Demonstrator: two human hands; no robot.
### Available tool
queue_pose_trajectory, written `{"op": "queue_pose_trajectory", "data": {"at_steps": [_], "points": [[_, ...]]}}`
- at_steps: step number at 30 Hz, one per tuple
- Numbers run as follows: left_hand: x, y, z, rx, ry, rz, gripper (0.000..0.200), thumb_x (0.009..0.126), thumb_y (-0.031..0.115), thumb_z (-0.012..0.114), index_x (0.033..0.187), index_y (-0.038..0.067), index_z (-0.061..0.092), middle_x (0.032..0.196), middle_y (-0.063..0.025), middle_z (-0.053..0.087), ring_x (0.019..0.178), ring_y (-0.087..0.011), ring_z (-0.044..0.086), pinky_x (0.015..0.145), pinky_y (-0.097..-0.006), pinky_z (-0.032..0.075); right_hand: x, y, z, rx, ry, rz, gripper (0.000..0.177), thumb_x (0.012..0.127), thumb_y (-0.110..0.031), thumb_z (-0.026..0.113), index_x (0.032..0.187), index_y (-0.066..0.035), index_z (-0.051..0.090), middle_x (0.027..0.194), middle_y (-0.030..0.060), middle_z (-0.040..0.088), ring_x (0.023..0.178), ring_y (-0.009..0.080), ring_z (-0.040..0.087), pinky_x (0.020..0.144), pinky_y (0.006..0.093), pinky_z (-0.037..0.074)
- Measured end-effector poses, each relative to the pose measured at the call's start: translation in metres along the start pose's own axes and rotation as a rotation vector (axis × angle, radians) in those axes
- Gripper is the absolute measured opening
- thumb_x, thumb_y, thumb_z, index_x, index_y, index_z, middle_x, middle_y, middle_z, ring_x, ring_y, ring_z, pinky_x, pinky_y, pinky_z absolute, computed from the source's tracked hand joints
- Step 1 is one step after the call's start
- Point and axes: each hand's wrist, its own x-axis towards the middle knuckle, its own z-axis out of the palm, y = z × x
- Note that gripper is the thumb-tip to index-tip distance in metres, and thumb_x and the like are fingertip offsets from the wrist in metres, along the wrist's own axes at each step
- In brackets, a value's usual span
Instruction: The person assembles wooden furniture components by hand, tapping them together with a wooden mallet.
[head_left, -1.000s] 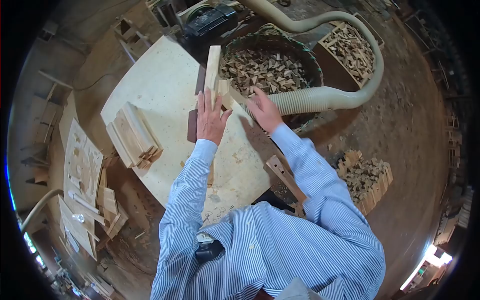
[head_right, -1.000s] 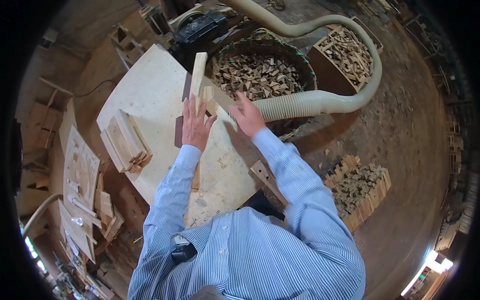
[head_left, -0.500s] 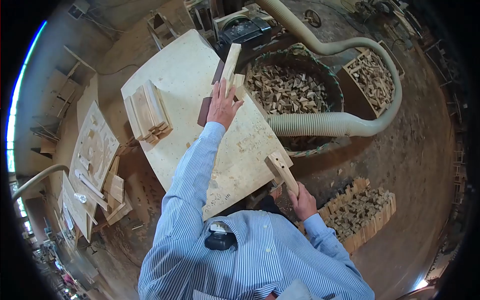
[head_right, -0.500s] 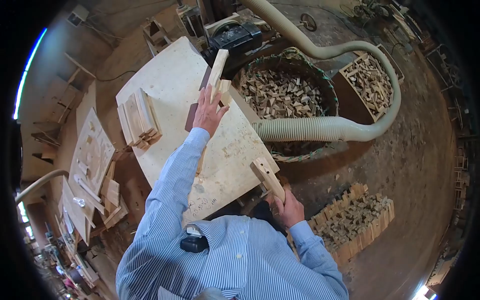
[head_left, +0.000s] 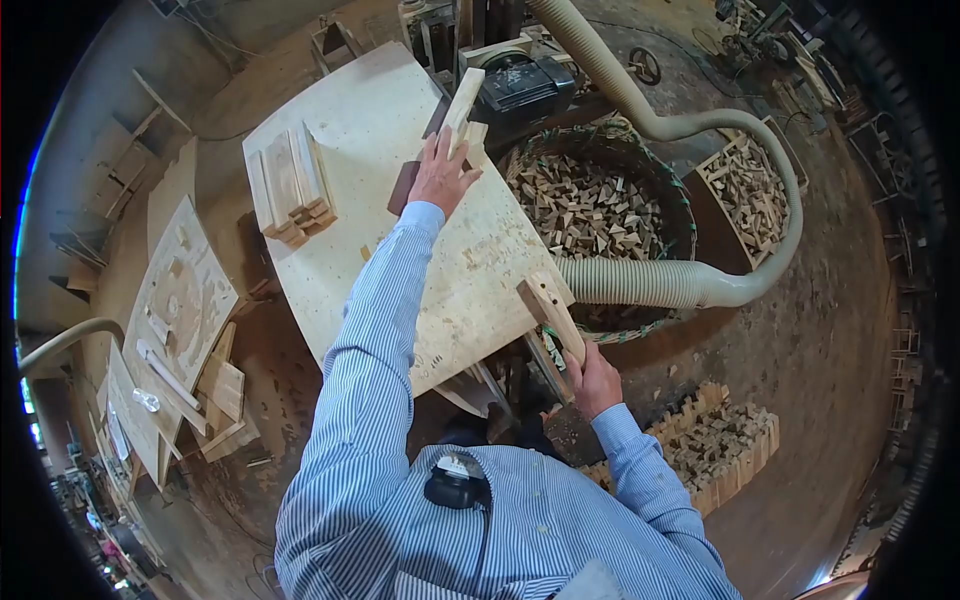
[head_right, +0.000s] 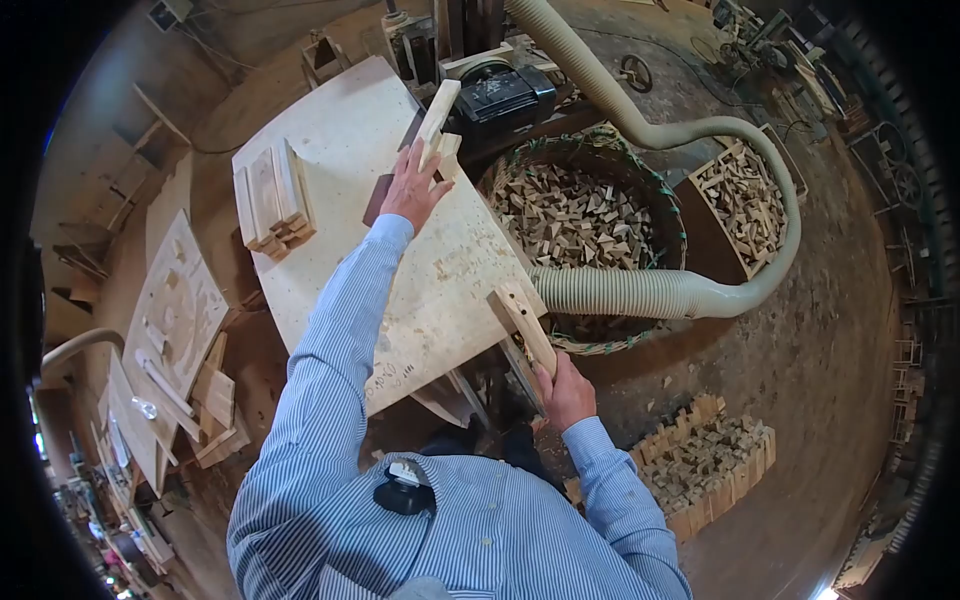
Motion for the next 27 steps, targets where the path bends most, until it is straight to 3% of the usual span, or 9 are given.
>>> {"op": "queue_pose_trajectory", "data": {"at_steps": [5,16,27], "points": [[0.031,-0.033,0.002,0.014,-0.009,-0.014,0.062,0.102,0.044,0.065,0.15,0.007,0.053,0.169,-0.024,0.023,0.155,-0.0465,0.026,0.128,-0.0517,0.03,0.034,-0.028,0.002,-0.018,-0.001,0.007,0.043,0.106,-0.039,0.057,0.131,-0.006,0.053,0.107,0.0275,0.071,0.095,0.0481,0.069,0.08,0.0563,0.055],[0.076,-0.079,0.002,0.01,-0.011,-0.022,0.061,0.102,0.045,0.065,0.149,0.008,0.055,0.17,-0.0222,0.023,0.155,-0.0463,0.026,0.128,-0.0512,0.029,0.087,-0.062,0.009,-0.024,0.009,-0.004,0.044,0.106,-0.041,0.056,0.131,-0.005,0.052,0.108,0.0275,0.071,0.096,0.049,0.069,0.081,0.0575,0.054],[0.082,-0.093,0.013,-0.005,-0.02,-0.001,0.062,0.101,0.046,0.066,0.149,0.008,0.056,0.169,-0.0236,0.024,0.154,-0.047,0.027,0.127,-0.0514,0.03,0.093,-0.074,0.003,0.008,0.021,0.028,0.04,0.106,-0.044,0.056,0.124,-0.007,0.056,0.104,0.0243,0.073,0.095,0.0472,0.069,0.081,0.0563,0.053]]}}
